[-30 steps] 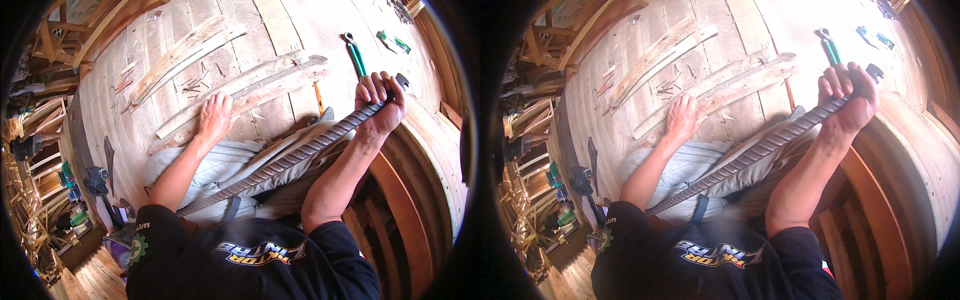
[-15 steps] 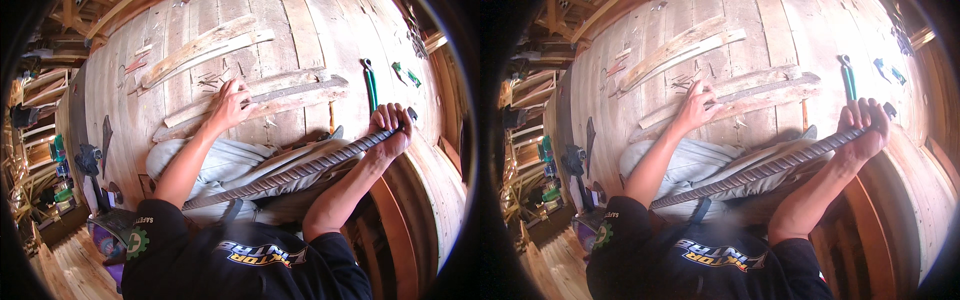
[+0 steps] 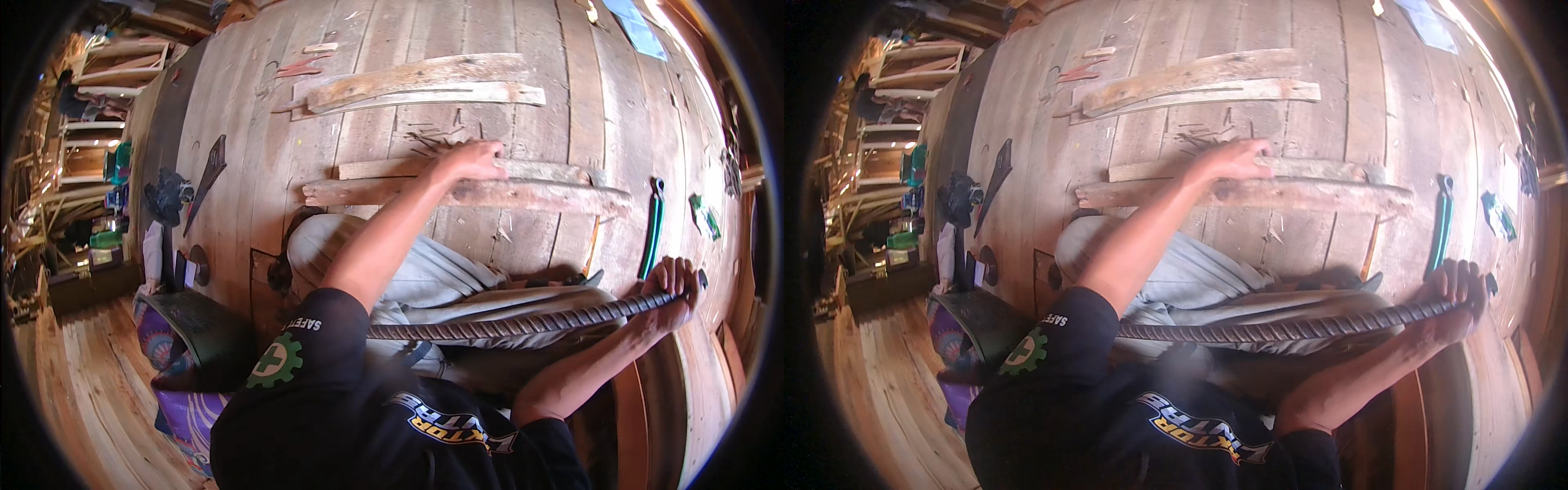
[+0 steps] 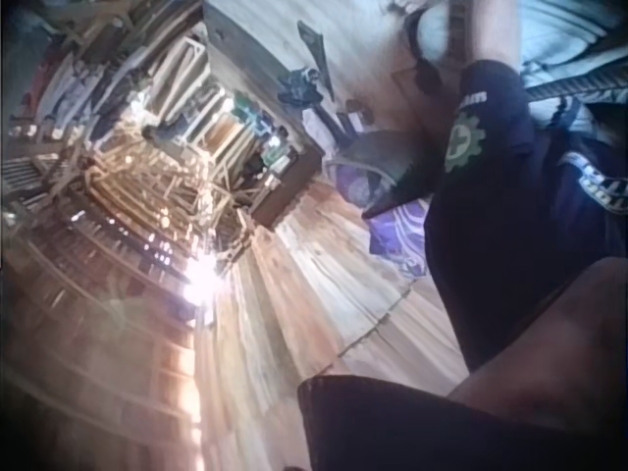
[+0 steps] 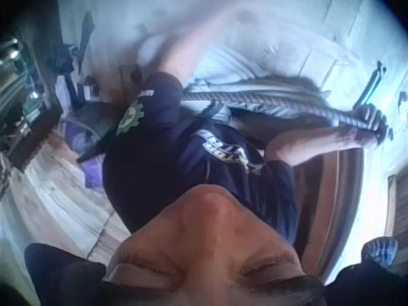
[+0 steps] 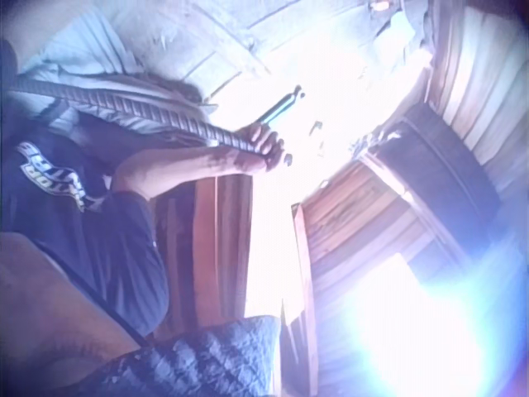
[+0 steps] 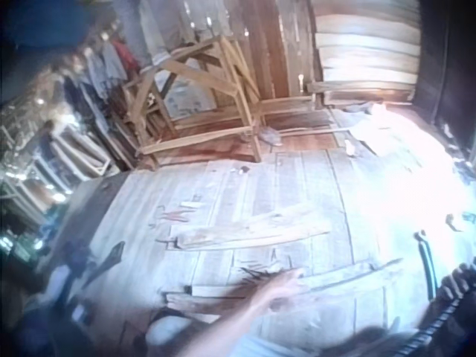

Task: The person sits on a wooden floor and uses a crowbar to pry nails out of a wooden plank. They repeatedly insert the crowbar under the nails and lever them out, then use pliers to pull the nails from the wood and place them on the floor.

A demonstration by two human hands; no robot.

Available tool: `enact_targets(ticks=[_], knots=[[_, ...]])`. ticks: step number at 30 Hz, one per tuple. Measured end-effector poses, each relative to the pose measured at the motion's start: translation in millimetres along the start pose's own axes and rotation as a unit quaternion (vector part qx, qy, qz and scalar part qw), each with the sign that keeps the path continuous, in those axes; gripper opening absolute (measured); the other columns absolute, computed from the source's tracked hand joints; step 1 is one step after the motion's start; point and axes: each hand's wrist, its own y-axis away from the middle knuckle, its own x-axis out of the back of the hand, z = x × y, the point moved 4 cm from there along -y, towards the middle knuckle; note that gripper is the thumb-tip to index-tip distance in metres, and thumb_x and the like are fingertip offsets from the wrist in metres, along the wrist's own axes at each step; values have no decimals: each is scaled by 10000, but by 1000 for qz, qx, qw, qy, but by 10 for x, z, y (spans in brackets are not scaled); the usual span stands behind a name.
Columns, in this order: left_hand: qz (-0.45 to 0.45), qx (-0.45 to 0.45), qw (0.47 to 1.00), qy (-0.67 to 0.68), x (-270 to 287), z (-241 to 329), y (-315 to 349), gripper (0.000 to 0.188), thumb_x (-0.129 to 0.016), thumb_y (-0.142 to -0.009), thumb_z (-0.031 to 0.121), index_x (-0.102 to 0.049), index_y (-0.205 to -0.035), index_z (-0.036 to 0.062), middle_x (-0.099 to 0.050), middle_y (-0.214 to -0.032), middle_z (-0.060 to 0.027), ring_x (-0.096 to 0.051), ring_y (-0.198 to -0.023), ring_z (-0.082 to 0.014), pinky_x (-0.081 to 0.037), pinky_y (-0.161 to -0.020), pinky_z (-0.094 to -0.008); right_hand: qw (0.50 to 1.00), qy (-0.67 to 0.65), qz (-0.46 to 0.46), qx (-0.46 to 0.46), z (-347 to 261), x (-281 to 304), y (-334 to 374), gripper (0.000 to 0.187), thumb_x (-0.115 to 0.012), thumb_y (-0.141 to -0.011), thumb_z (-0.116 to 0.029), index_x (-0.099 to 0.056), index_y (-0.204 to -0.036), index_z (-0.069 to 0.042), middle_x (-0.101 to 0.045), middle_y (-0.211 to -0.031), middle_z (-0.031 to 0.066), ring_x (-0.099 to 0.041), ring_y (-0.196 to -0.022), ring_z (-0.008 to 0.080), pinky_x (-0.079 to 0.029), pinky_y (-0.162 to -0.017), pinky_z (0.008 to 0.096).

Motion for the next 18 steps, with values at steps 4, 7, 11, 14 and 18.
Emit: enact_targets(ticks=[4, 7, 11, 14, 18], knots=[[-27, -20, 999, 13, -46, 102, 105, 611, -722, -793, 399, -424, -1216, 74, -595, -1029, -241, -595, -955, -335, -479, -786, -465, 1000, -8, -9, -25, 48, 36, -17, 285, -475, -935, -82, -354, -678, -103, -311, -631, -5, -302, -557, 107, -293, -498, 251], [2, -22, 1000, -8, -59, 133, 196, 688, -740, -774, 428, -418, -1254, 55, -601, -1087, -230, -605, -980, -336, -489, -792, -457, 1000, -5, -2, -31, 108, 16, -38, 281, -478, -925, -75, -350, -677, -105, -307, -627, -4, -297, -562, 108, -277, -487, 257], [26, -29, 999, -5, -115, 190, 282, 745, -773, -757, 330, -398, -1343, 63, -601, -1124, -212, -606, -1018, -341, -493, -836, -467, 1000, 2, 15, -27, 89, 98, -78, 277, -482, -912, -68, -342, -676, -109, -299, -628, -4, -289, -562, 111, -260, -476, 259], [70, -94, 992, -53, -206, 325, 369, 693, -775, -734, 138, -437, -1332, 48, -564, -1168, -191, -558, -1113, -346, -444, -941, -503, 999, 1, 10, -34, 74, 126, -86, 277, -488, -905, -62, -337, -678, -110, -294, -630, -4, -287, -563, 112, -252, -472, 257], [221, -146, 955, -136, -272, 372, 437, 639, -739, -739, 103, -455, -1308, 33, -455, -1256, -162, -446, -1221, -300, -338, -1020, -553, 999, 18, 39, -15, 95, 106, -78, 283, -492, -903, -59, -332, -675, -111, -291, -629, -5, -283, -560, 111, -244, -470, 255]])
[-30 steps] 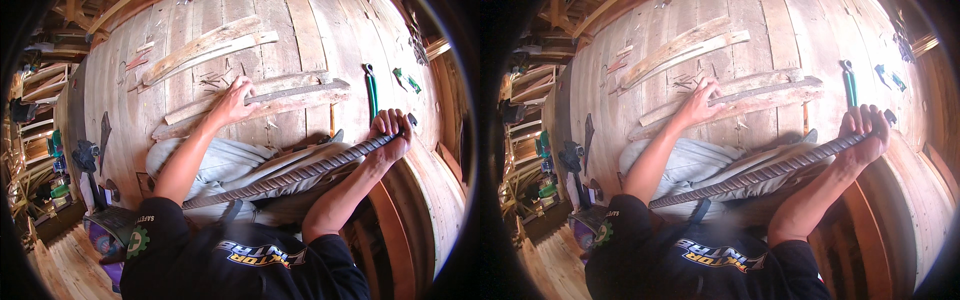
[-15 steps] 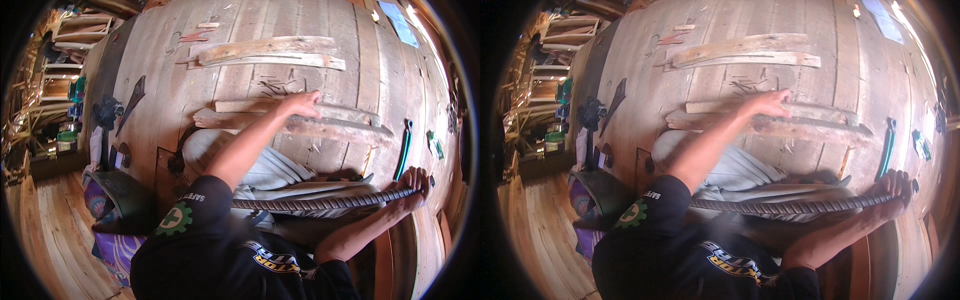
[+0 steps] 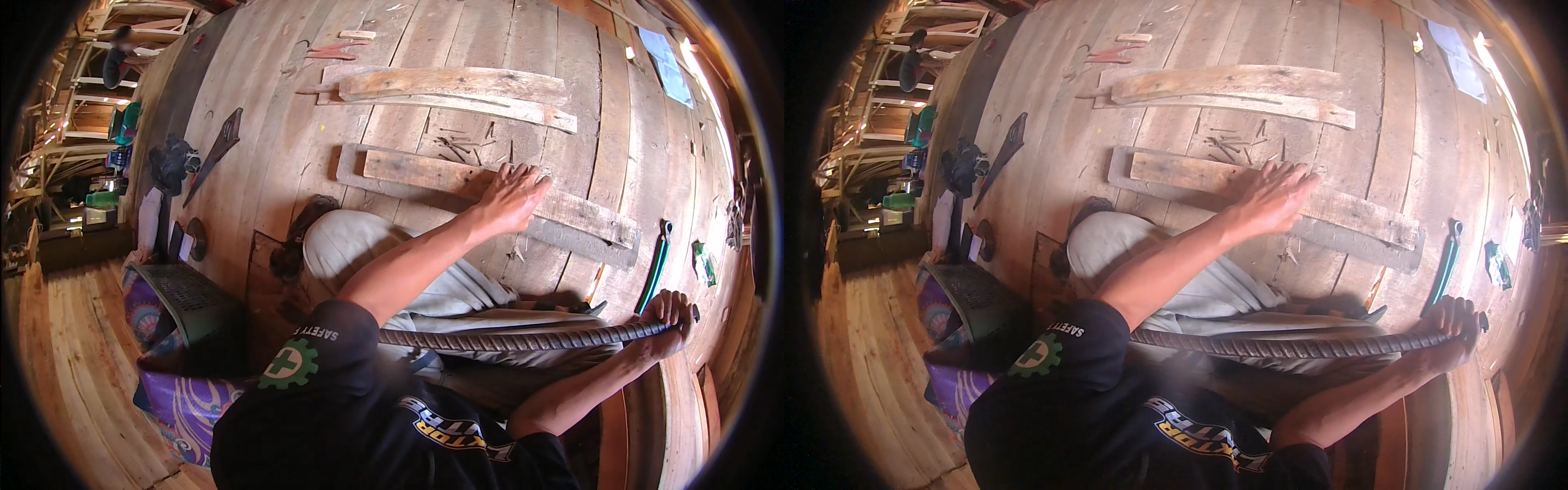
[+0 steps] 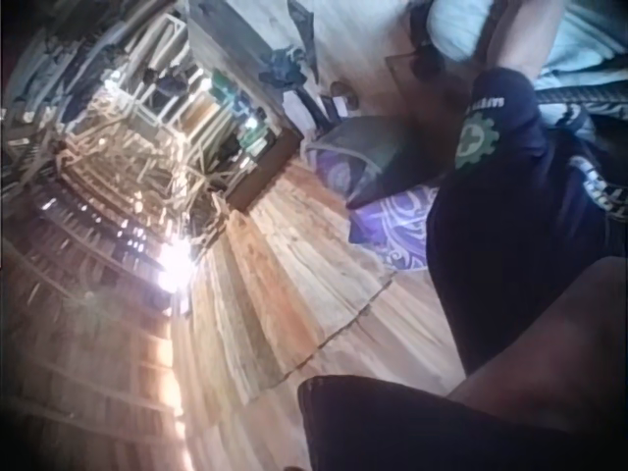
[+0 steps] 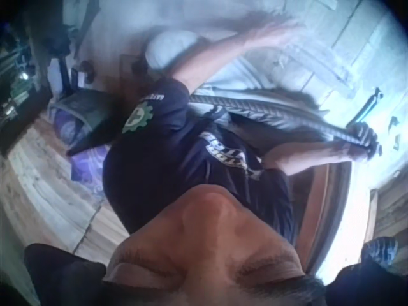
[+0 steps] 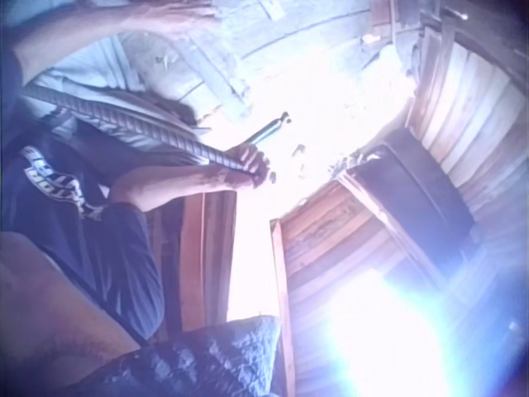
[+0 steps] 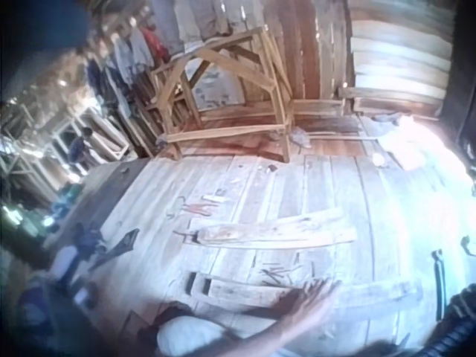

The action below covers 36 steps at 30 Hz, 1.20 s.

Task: The person sits on a wooden floor and uses a crowbar to pry nails out of a wooden plank. They repeatedly insert the crowbar under the nails and lever them out, then use pliers to pull the nails from the wood and place them on the floor.

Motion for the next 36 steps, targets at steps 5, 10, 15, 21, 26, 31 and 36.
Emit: enact_targets(ticks=[5, 10, 15, 21, 26, 31, 36], knots=[[69, -25, 995, -61, -118, -14, 10, 646, -739, -710, 108, -457, -1286, 24, -464, -1231, -167, -459, -1187, -306, -354, -1003, -532, 1000, -18, -15, -7, 33, -16, 10, 285, -494, -903, -60, -333, -674, -114, -292, -627, -7, -279, -550, 109, -247, -466, 250], [89, -19, 992, -84, -155, 1, 50, 596, -682, -693, 47, -470, -1247, -12, -456, -1247, -193, -457, -1170, -328, -360, -989, -515, 999, -15, -28, -18, 70, -44, 26, 285, -501, -905, -78, -347, -668, -114, -303, -627, -9, -303, -543, 104, -269, -464, 238], [57, -30, 996, -65, -108, 225, 39, 579, -656, -678, 15, -466, -1221, -50, -441, -1270, -235, -437, -1183, -360, -391, -957, -510, 998, 57, -3, 7, -38, 17, 18, 264, -527, -907, -71, -399, -677, -83, -331, -578, -18, -332, -522, 91, -328, -505, 237], [-23, -42, 987, -151, -160, 377, 233, 573, -753, -683, 136, -482, -1170, 5, -457, -1146, -171, -444, -1081, -306, -376, -952, -461, 998, 18, 52, 25, 76, -195, -11, 151, -507, -886, -119, -484, -747, -66, -326, -601, -29, -313, -510, 84, -268, -455, 226], [-70, -57, 976, -199, -238, 487, 383, 624, -789, -694, 242, -473, -1199, 58, -427, -1186, -149, -427, -1112, -302, -355, -938, -465, 998, 4, 56, 22, 37, -217, 21, 213, -499, -878, -116, -403, -689, -97, -322, -588, -21, -304, -500, 94, -267, -456, 239], [-40, -59, 972, -223, -308, 452, 442, 623, -781, -705, 260, -475, -1213, 69, -429, -1189, -147, -424, -1124, -308, -349, -941, -476, 998, -19, 51, 17, 37, -201, 20, 220, -490, -887, -109, -402, -686, -98, -319, -586, -20, -305, -499, 98, -276, -457, 245], [-47, -56, 978, -195, -225, 415, 441, 644, -789, -693, 268, -480, -1225, 76, -442, -1171, -139, -427, -1117, -298, -361, -924, -457, 998, -11, 54, 19, 77, -215, 33, 199, -501, -889, -116, -429, -706, -82, -323, -595, -21, -305, -503, 91, -275, -460, 237]])
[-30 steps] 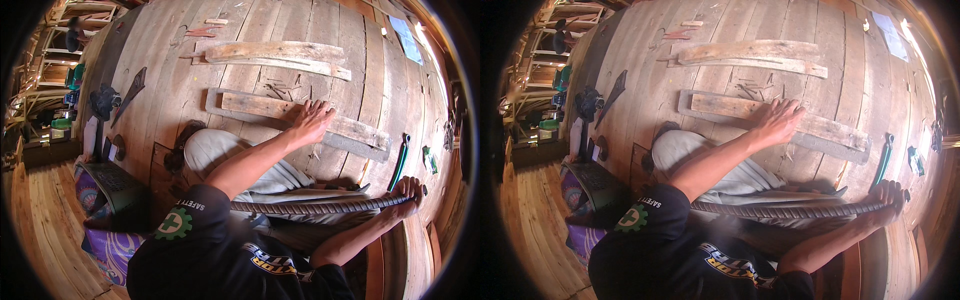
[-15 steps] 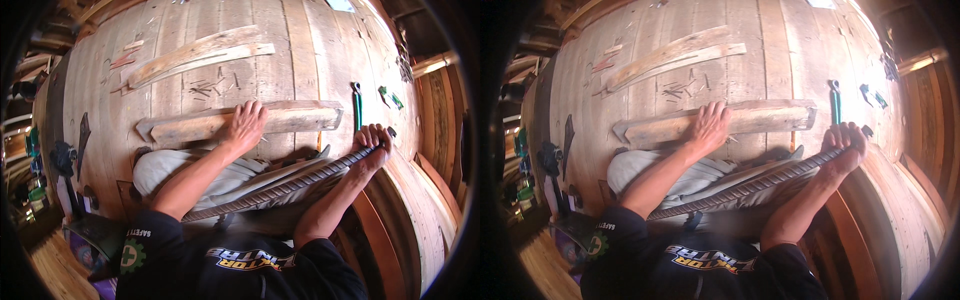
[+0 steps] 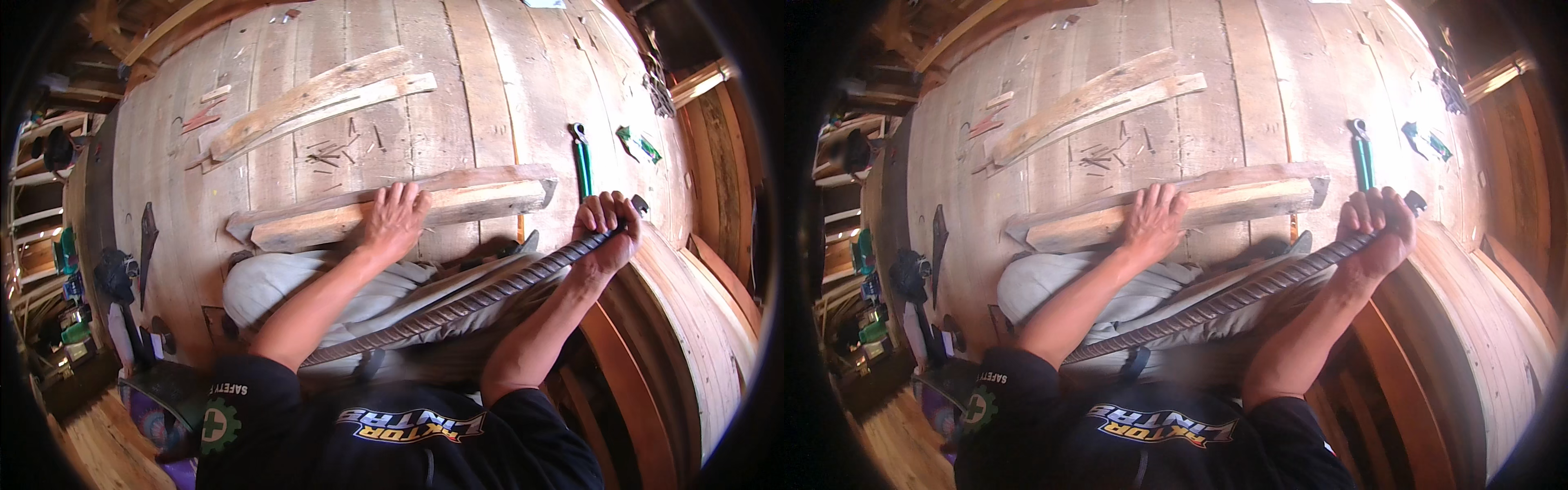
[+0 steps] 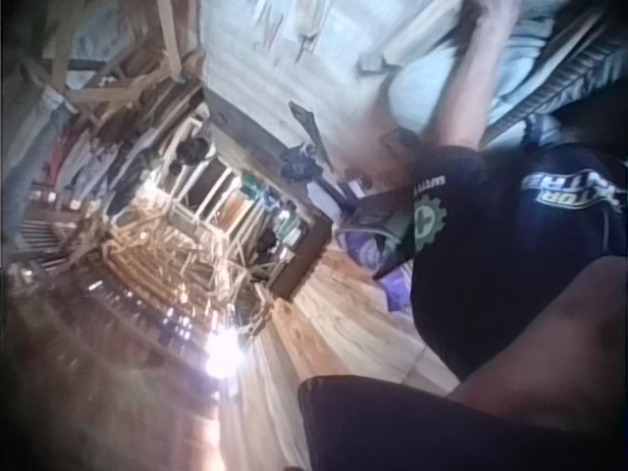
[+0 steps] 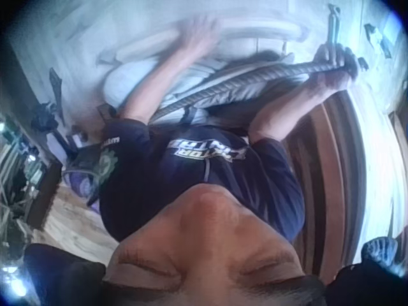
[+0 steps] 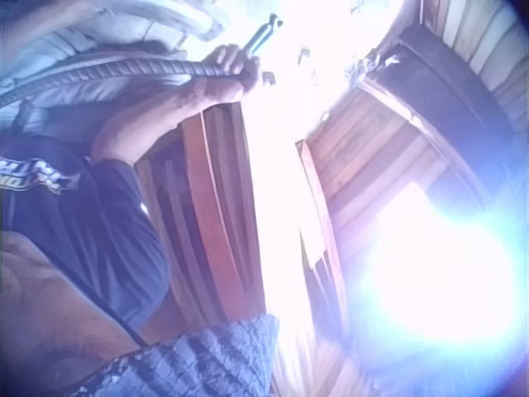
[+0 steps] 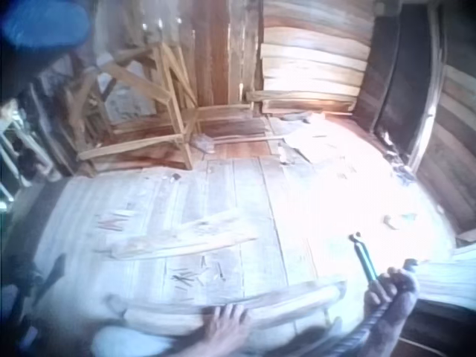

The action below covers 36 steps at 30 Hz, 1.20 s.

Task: The person sits on a wooden floor and uses a crowbar to pry nails out of a wooden plank. They repeatedly insert the crowbar under the nails and lever them out, then use pliers to pull the nails from the wood and place them on the floor.

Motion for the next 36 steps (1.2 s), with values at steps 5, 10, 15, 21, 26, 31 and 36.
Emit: enact_targets(ticks=[5, 10, 15, 21, 26, 31, 36], knots=[[-1, -15, 1000, 26, 133, -81, -34, 675, -806, -676, 248, -482, -1241, 75, -447, -1154, -125, -433, -1110, -276, -378, -909, -422, 1000, 6, 21, 10, 37, 33, 32, 135, -511, -881, -114, -486, -763, -52, -332, -599, -24, -321, -503, 90, -275, -454, 226], [20, 27, 997, 66, 332, -214, -293, 610, -754, -752, 193, -480, -1271, 26, -473, -1249, -147, -470, -1150, -329, -424, -946, -432, 998, 24, 51, 26, -41, 82, 29, 152, -493, -887, -132, -491, -746, -74, -351, -588, -24, -350, -495, 97, -302, -447, 238], [12, 53, 988, 148, 253, -451, -575, 650, -736, -782, 194, -434, -1324, -1, -497, -1290, -180, -487, -1182, -346, -404, -1008, -427, 998, 30, 36, 41, -58, 138, -45, 155, -505, -877, -145, -485, -736, -85, -373, -561, -12, -388, -460, 117, -376, -425, 268], [5, 48, 990, 134, 274, -513, -498, 683, -726, -793, 247, -411, -1350, 9, -461, -1322, -198, -449, -1219, -361, -377, -1016, -461, 999, 15, 50, 14, -14, 94, -30, 224, -521, -887, -194, -450, -693, -109, -354, -556, -14, -372, -478, 128, -347, -455, 275], [15, 27, 983, 181, 454, -248, -91, 692, -687, -833, 353, -412, -1379, 28, -402, -1396, -204, -368, -1306, -386, -315, -1067, -498, 998, 23, 55, 7, -85, 153, 20, 241, -502, -905, -164, -415, -685, -117, -339, -602, -31, -328, -508, 98, -287, -470, 254], [-162, -15, 910, 381, 735, 115, 675, 632, -552, -921, 477, -462, -1337, 10, -507, -1308, -227, -493, -1216, -369, -407, -1013, -426, 999, 38, 21, 27, -50, 145, -2, 198, -475, -926, -117, -454, -734, -73, -346, -612, -18, -322, -516, 91, -307, -468, 236], [-147, 45, 869, 470, 830, 290, 1216, 521, -488, -961, 446, -547, -1203, -12, -610, -1122, -216, -571, -1083, -365, -453, -902, -422, 999, 35, -28, -7, 3, 157, -29, 254, -489, -924, -80, -381, -696, -104, -321, -625, -13, -328, -535, 95, -307, -485, 239]])
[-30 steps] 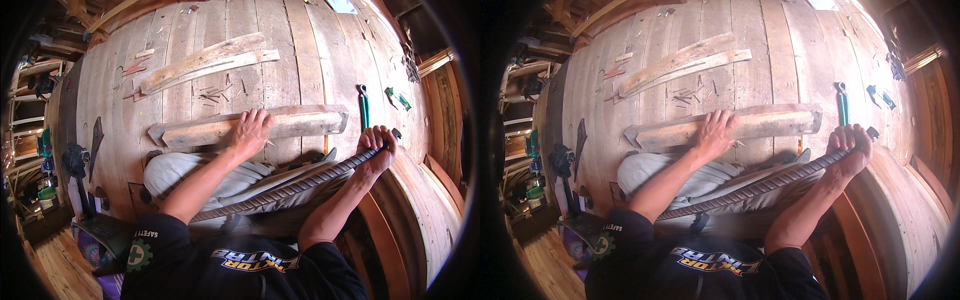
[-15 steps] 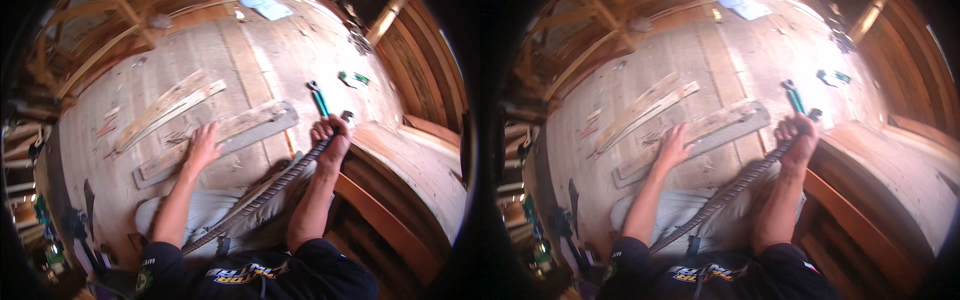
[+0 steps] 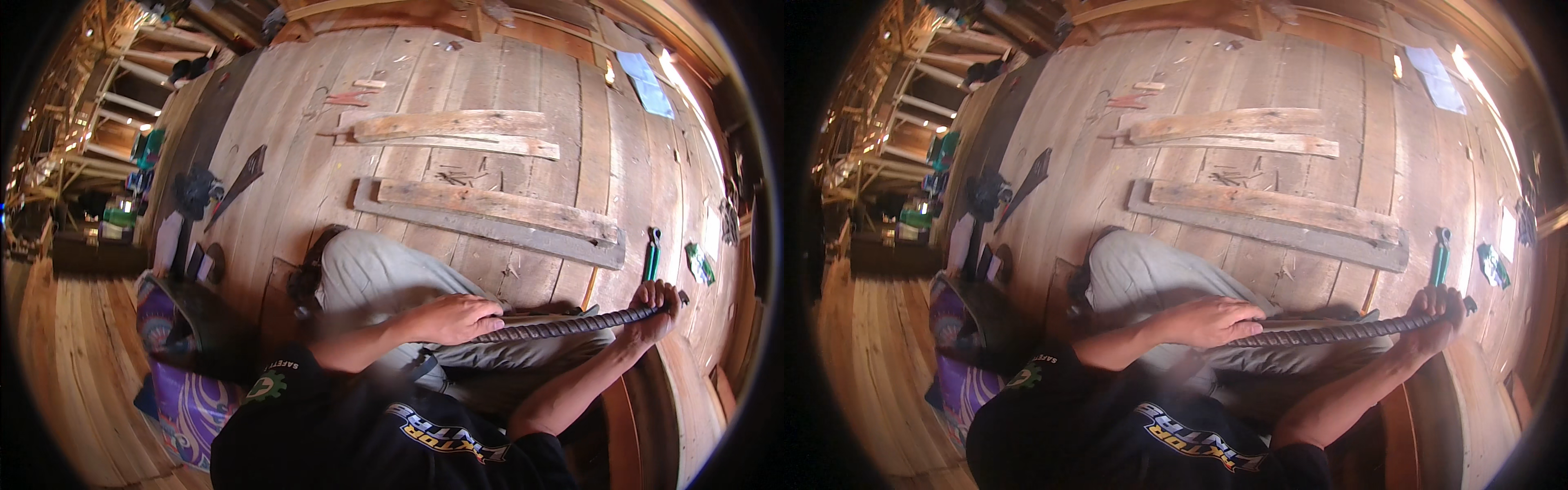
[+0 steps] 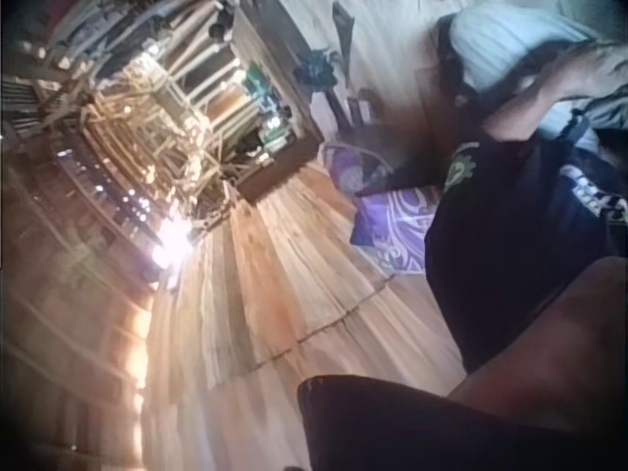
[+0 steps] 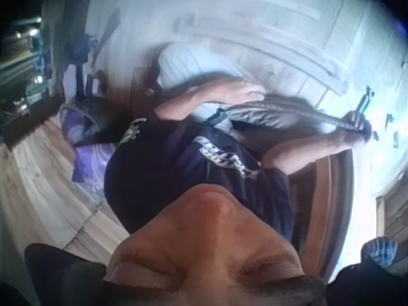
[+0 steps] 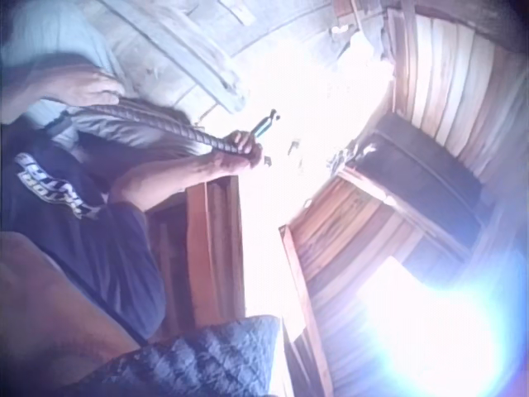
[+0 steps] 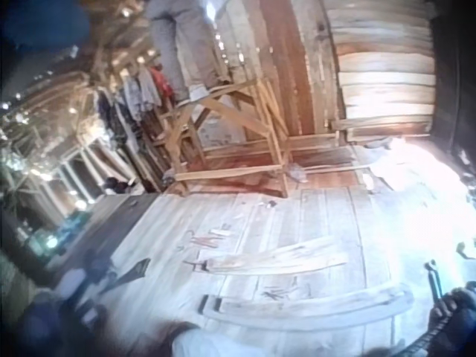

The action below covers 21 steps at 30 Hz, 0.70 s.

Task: The person sits on a wooden floor and uses a crowbar to pry nails out of a wooden plank. They repeatedly insert the crowbar under the nails and lever them out, then use pliers to pull the nails from the wood and place them on the floor.

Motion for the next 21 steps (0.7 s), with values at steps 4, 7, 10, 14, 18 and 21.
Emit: enact_targets(ticks=[4, 7, 10, 14, 18, 21], knots=[[61, 4, 997, -40, -75, 58, 215, 485, -534, -934, 444, -575, -1088, -14, -630, -971, -213, -606, -969, -374, -472, -810, -445, 998, 10, -67, 1, -168, 410, -183, 304, -512, -918, -90, -369, -650, -102, -320, -607, -5, -309, -547, 109, -316, -533, 258], [109, 0, 989, -96, -141, 67, 363, 429, -603, -892, 389, -567, -1061, -4, -624, -927, -200, -619, -918, -368, -481, -773, -449, 998, -6, -58, -27, -182, 422, -180, 320, -520, -897, -47, -345, -635, -104, -304, -611, 0, -302, -561, 116, -313, -535, 261], [209, -32, 968, -137, -283, 3, 510, 377, -664, -846, 293, -562, -1107, 41, -634, -935, -161, -643, -836, -348, -506, -713, -445, 999, 47, 4, 11, -101, 335, -163, 327, -536, -887, -37, -347, -629, -101, -308, -617, 8, -305, -570, 128, -321, -543, 266], [247, -61, 959, -124, -269, 36, 569, 368, -671, -837, 240, -578, -1153, 77, -644, -940, -131, -657, -779, -330, -528, -655, -421, 999, 32, 3, 23, -94, 323, -182, 252, -472, -914, -21, -375, -702, -116, -280, -624, -15, -320, -574, 123, -325, -520, 265], [211, -48, 972, -94, -228, 37, 552, 379, -660, -843, 229, -585, -1167, 49, -657, -972, -157, -650, -848, -354, -516, -719, -438, 997, 55, 43, 26, -55, 329, -186, 242, -480, -906, -25, -375, -706, -113, -290, -625, -10, -343, -573, 124, -323, -499, 264], [162, -38, 985, -46, -194, -3, 547, 375, -651, -850, 220, -593, -1163, 21, -663, -975, -185, -640, -880, -373, -497, -761, -457, 996, 79, 38, 23, -62, 225, -117, 241, -489, -892, -60, -384, -680, -102, -318, -659, 0, -363, -586, 132, -322, -496, 264]])
